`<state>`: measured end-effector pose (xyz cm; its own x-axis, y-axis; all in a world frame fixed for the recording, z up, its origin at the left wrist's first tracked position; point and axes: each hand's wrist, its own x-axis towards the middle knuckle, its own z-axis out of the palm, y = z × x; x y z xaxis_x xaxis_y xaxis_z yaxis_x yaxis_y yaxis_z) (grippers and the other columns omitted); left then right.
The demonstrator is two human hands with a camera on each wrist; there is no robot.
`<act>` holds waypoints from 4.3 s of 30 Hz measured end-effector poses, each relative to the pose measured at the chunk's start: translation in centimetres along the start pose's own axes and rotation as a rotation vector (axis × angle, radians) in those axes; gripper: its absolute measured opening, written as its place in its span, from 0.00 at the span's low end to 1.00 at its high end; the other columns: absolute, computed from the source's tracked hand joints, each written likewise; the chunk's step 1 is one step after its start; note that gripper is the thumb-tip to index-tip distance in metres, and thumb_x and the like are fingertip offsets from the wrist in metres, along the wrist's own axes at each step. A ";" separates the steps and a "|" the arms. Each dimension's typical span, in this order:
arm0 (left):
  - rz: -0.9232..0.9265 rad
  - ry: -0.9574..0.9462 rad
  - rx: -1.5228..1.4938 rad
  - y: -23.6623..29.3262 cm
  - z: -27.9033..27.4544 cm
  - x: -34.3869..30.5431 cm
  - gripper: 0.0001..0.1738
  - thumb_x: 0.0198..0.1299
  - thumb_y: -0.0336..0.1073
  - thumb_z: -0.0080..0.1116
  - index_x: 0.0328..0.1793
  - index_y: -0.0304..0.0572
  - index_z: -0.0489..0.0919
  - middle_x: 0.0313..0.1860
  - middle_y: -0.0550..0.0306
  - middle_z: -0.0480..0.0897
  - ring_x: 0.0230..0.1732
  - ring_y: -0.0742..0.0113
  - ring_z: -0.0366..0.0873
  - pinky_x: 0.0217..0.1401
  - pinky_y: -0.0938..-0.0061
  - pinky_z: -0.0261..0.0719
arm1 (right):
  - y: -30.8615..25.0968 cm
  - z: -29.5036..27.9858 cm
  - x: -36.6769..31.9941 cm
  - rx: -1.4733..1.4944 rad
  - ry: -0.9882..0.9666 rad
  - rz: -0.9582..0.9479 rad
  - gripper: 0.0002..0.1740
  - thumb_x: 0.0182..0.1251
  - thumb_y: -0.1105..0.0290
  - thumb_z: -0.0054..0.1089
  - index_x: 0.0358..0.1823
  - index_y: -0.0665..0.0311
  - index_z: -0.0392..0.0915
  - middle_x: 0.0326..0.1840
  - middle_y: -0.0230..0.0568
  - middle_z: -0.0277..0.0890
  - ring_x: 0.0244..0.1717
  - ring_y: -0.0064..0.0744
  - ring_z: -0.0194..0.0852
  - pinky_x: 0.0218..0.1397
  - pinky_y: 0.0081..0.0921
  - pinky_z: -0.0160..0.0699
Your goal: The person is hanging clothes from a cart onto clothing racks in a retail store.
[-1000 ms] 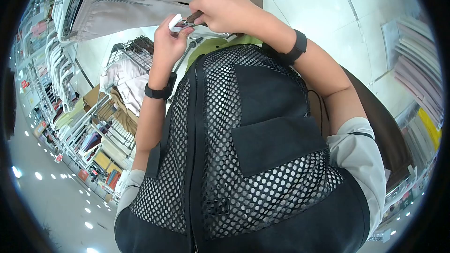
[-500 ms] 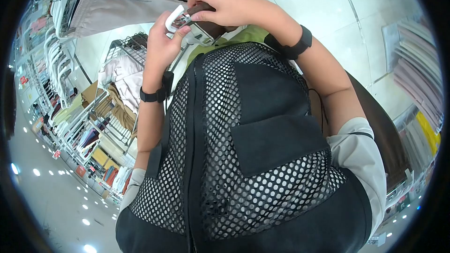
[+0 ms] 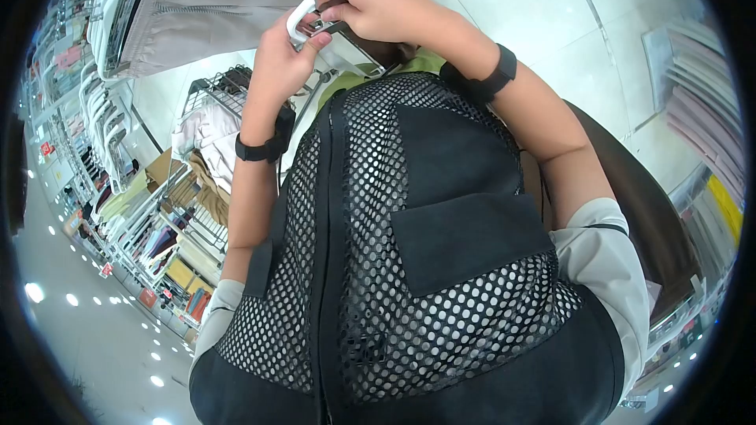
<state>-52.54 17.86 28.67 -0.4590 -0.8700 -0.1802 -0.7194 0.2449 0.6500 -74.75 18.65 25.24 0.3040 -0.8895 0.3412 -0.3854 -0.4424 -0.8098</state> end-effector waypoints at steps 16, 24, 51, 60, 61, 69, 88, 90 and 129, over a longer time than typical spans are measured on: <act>-0.133 0.188 -0.489 -7.6 0.4 -2.4 0.24 0.73 0.37 0.64 0.68 0.32 0.72 0.68 0.46 0.79 0.69 0.58 0.77 0.68 0.64 0.78 | 4.0 -4.3 -2.4 0.151 0.061 0.428 0.13 0.65 0.75 0.68 0.50 0.70 0.82 0.43 0.51 0.89 0.43 0.52 0.87 0.49 0.42 0.83; -0.115 -0.076 -0.278 -8.4 1.8 -6.3 0.39 0.61 0.38 0.77 0.75 0.33 0.71 0.65 0.48 0.81 0.66 0.62 0.77 0.70 0.68 0.74 | 6.2 -7.0 -3.5 0.581 0.319 0.408 0.18 0.75 0.70 0.62 0.62 0.69 0.80 0.52 0.36 0.85 0.54 0.26 0.79 0.63 0.26 0.76; 0.165 1.023 -0.691 -14.0 -15.8 -6.1 0.40 0.75 0.73 0.44 0.54 0.35 0.73 0.41 0.55 0.79 0.44 0.67 0.78 0.52 0.71 0.75 | 3.3 2.3 16.2 0.837 0.082 0.109 0.23 0.71 0.63 0.75 0.57 0.60 0.71 0.53 0.41 0.85 0.54 0.29 0.83 0.61 0.28 0.79; 0.273 1.086 -0.507 -18.9 -20.9 -2.2 0.25 0.80 0.54 0.50 0.41 0.37 0.80 0.41 0.50 0.78 0.42 0.60 0.75 0.49 0.67 0.73 | 4.9 3.7 20.1 0.473 0.088 0.246 0.18 0.66 0.84 0.64 0.57 0.67 0.81 0.52 0.36 0.83 0.51 0.26 0.80 0.54 0.26 0.79; 0.320 1.075 -0.479 -19.8 -21.0 -2.0 0.20 0.79 0.48 0.53 0.44 0.38 0.81 0.42 0.48 0.80 0.44 0.56 0.77 0.51 0.64 0.75 | 4.4 3.7 20.4 0.471 0.094 0.230 0.19 0.65 0.84 0.64 0.57 0.66 0.81 0.52 0.36 0.83 0.50 0.27 0.81 0.54 0.27 0.80; 0.355 1.119 -0.335 -23.3 -22.0 -1.8 0.10 0.60 0.28 0.72 0.44 0.44 0.81 0.38 0.49 0.84 0.38 0.52 0.84 0.42 0.64 0.82 | 5.0 4.3 19.0 0.496 0.192 0.409 0.28 0.60 0.85 0.61 0.64 0.66 0.75 0.65 0.39 0.75 0.68 0.33 0.72 0.74 0.35 0.69; 0.244 0.634 -0.787 -26.7 -29.2 4.7 0.62 0.71 0.78 0.34 0.89 0.28 0.42 0.87 0.34 0.55 0.88 0.47 0.52 0.88 0.60 0.47 | 3.3 -0.4 36.0 0.633 0.017 0.291 0.38 0.87 0.48 0.44 0.84 0.69 0.56 0.83 0.50 0.62 0.83 0.42 0.59 0.84 0.35 0.57; 0.206 0.662 -0.748 -27.1 -29.4 5.1 0.64 0.69 0.81 0.34 0.90 0.31 0.42 0.87 0.35 0.56 0.88 0.46 0.53 0.87 0.57 0.50 | 2.9 -0.1 37.5 0.688 -0.095 0.366 0.39 0.86 0.45 0.45 0.84 0.67 0.58 0.81 0.46 0.65 0.79 0.36 0.63 0.81 0.31 0.59; 0.154 0.820 -0.673 -28.6 -32.3 8.2 0.12 0.76 0.37 0.57 0.49 0.34 0.82 0.45 0.54 0.83 0.47 0.63 0.78 0.56 0.72 0.75 | 8.9 0.3 49.7 0.340 0.156 0.250 0.11 0.79 0.71 0.60 0.53 0.72 0.84 0.42 0.35 0.86 0.42 0.24 0.82 0.47 0.22 0.81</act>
<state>-18.90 -10.11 32.44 0.1500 -0.9332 0.3266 -0.1331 0.3083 0.9419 -62.80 -29.45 34.83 0.0930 -0.9824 0.1619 -0.1136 -0.1720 -0.9785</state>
